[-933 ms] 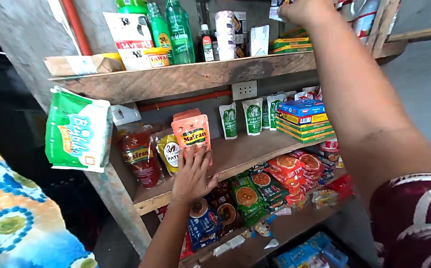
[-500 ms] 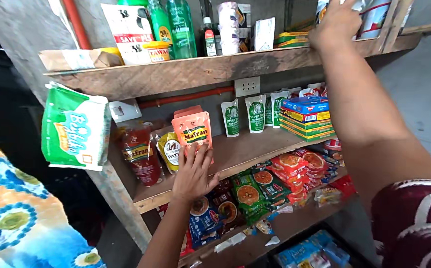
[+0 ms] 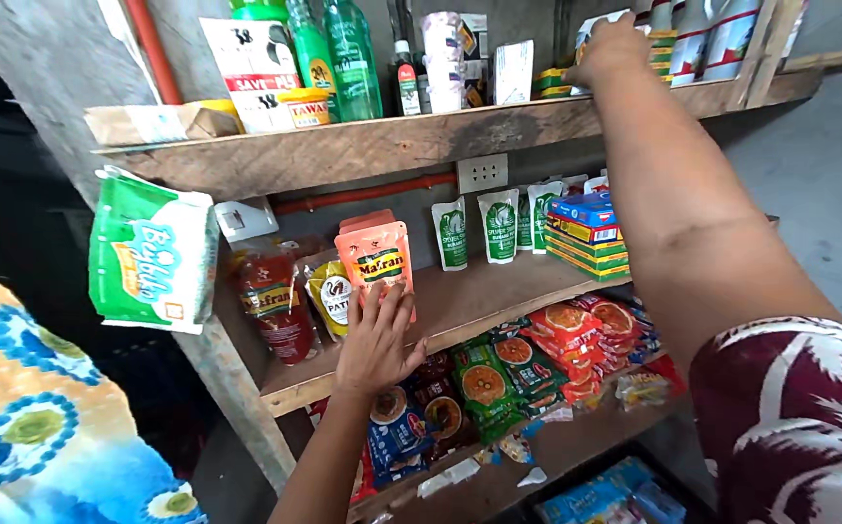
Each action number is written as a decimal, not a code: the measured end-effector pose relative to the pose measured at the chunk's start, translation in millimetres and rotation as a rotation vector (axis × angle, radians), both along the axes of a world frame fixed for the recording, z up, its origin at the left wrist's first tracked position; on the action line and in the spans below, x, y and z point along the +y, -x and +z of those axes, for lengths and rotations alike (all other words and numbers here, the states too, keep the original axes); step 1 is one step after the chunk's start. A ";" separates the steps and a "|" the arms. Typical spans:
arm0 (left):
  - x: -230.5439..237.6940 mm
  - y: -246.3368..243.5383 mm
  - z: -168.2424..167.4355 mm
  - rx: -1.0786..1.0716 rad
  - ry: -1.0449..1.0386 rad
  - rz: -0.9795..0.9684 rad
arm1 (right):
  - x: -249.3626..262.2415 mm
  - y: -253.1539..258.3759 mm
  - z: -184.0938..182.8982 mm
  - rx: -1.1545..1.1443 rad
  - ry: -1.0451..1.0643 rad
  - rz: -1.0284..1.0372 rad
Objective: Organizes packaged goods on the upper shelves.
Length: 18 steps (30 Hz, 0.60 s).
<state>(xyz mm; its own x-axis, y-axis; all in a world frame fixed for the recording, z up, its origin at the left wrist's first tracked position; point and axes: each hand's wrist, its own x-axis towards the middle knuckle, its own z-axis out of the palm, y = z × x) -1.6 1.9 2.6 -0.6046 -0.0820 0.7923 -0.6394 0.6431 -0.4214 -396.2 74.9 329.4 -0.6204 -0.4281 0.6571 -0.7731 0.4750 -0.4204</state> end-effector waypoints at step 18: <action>0.1 -0.8 -0.1 -0.006 0.004 0.012 | -17.7 -58.7 8.6 0.376 -0.133 0.388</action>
